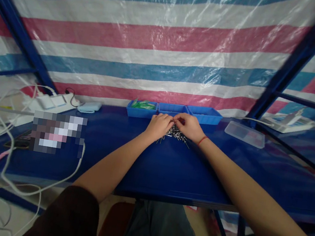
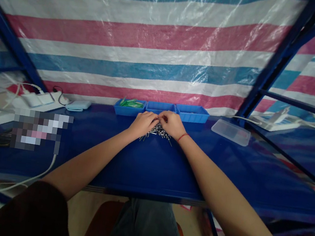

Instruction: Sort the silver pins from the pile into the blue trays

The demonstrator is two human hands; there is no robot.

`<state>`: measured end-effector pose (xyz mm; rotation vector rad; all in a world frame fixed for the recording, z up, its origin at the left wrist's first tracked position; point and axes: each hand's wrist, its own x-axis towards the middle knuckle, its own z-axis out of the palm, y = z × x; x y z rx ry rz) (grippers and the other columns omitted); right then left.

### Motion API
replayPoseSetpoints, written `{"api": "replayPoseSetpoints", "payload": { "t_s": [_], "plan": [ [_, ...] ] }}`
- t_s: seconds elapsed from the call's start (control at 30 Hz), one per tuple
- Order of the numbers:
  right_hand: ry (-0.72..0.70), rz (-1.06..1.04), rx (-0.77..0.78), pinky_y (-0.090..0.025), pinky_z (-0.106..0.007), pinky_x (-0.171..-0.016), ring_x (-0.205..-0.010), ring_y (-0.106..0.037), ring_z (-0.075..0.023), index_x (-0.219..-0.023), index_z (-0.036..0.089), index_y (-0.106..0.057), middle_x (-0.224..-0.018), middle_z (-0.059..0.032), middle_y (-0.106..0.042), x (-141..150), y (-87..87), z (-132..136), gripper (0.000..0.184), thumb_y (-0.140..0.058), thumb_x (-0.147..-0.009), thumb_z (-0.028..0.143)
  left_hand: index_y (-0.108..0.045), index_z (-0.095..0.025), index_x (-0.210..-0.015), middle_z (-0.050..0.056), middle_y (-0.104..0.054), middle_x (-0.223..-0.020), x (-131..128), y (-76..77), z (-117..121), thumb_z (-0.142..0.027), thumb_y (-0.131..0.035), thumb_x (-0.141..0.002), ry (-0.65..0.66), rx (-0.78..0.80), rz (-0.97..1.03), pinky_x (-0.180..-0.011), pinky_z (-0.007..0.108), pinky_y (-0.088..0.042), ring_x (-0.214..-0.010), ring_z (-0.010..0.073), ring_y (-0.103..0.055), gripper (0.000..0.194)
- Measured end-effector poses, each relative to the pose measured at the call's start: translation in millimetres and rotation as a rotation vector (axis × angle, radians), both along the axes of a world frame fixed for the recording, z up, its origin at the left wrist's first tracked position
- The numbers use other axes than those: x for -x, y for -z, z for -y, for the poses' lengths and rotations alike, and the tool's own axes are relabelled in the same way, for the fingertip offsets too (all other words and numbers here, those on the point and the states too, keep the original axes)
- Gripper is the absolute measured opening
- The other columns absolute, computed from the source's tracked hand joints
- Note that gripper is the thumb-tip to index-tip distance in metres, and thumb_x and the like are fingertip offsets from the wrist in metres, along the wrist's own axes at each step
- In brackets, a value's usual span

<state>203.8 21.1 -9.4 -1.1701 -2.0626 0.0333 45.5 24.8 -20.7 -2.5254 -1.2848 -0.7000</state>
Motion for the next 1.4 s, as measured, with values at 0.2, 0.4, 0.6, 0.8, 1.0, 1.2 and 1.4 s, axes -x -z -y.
{"api": "replayPoseSetpoints", "payload": {
  "t_s": [0.2, 0.4, 0.6, 0.8, 1.0, 1.2, 1.4],
  "plan": [
    [-0.039, -0.459, 0.136, -0.049, -0.030, -0.069, -0.067, -0.060, -0.0139, -0.094, 0.013, -0.060, -0.079, -0.0055, -0.066, 10, 18.0, -4, 0.027, -0.057, -0.072, 0.028, -0.057, -0.021, -0.100, 0.003, -0.064, -0.100, 6, 3.5, -3, -0.031, -0.037, -0.092, 0.006, 0.025, 0.134, -0.078, 0.031, -0.036, -0.093, 0.0187, -0.055, 0.024],
    [-0.107, -0.644, 0.243, -0.046, -0.028, -0.062, -0.060, -0.056, -0.0130, -0.080, 0.014, -0.060, -0.071, -0.0034, -0.062, 11, 23.9, -6, 0.028, -0.058, -0.071, 0.039, -0.058, -0.021, -0.097, 0.003, -0.065, -0.096, 3, 4.8, -3, -0.029, -0.035, -0.093, 0.009, 0.048, 0.146, -0.076, 0.030, -0.038, -0.090, 0.0187, -0.056, 0.025],
    [-0.074, -0.635, 0.175, -0.045, -0.028, -0.061, -0.061, -0.055, -0.0141, -0.078, 0.014, -0.063, -0.074, -0.0045, -0.064, 13, 23.4, -4, 0.028, -0.055, -0.074, 0.040, -0.059, -0.022, -0.102, 0.003, -0.065, -0.096, 2, 5.4, -2, -0.030, -0.039, -0.091, 0.007, 0.037, 0.180, -0.077, 0.030, -0.040, -0.091, 0.0195, -0.057, 0.024],
    [-0.045, -0.674, 0.186, -0.049, -0.032, -0.066, -0.070, -0.060, -0.0172, -0.083, 0.015, -0.067, -0.082, -0.0060, -0.068, 11, 23.6, -8, 0.029, -0.058, -0.071, 0.039, -0.060, -0.022, -0.100, 0.002, -0.065, -0.097, 2, 6.4, -2, -0.028, -0.041, -0.090, 0.038, 0.012, 0.258, -0.080, 0.029, -0.040, -0.093, 0.0176, -0.057, 0.022],
    [0.001, -0.775, 0.202, -0.049, -0.032, -0.066, -0.062, -0.060, -0.0156, -0.082, 0.012, -0.066, -0.077, -0.0068, -0.068, 15, 22.9, -7, 0.031, -0.060, -0.068, 0.039, -0.060, -0.021, -0.097, 0.002, -0.064, -0.094, 1, 8.2, -3, -0.026, -0.044, -0.088, 0.045, 0.013, 0.314, -0.079, 0.029, -0.041, -0.090, 0.0174, -0.058, 0.019],
    [-0.031, -0.717, 0.182, -0.048, -0.032, -0.070, -0.070, -0.061, -0.0172, -0.084, 0.013, -0.067, -0.080, -0.0070, -0.069, 14, 21.8, -7, 0.029, -0.060, -0.069, 0.036, -0.059, -0.022, -0.093, 0.001, -0.065, -0.089, 1, 9.6, -4, -0.025, -0.047, -0.086, 0.059, 0.038, 0.382, -0.079, 0.029, -0.043, -0.086, 0.0165, -0.059, 0.014],
    [-0.010, -0.705, 0.178, -0.048, -0.032, -0.069, -0.069, -0.060, -0.0174, -0.083, 0.013, -0.067, -0.079, -0.0072, -0.068, 15, 18.4, -4, 0.028, -0.059, -0.068, 0.035, -0.056, -0.021, -0.090, 0.001, -0.065, -0.088, 0, 11.2, -6, -0.023, -0.048, -0.084, 0.054, 0.007, 0.457, -0.078, 0.028, -0.045, -0.084, 0.0155, -0.060, 0.010]
  ]
}}
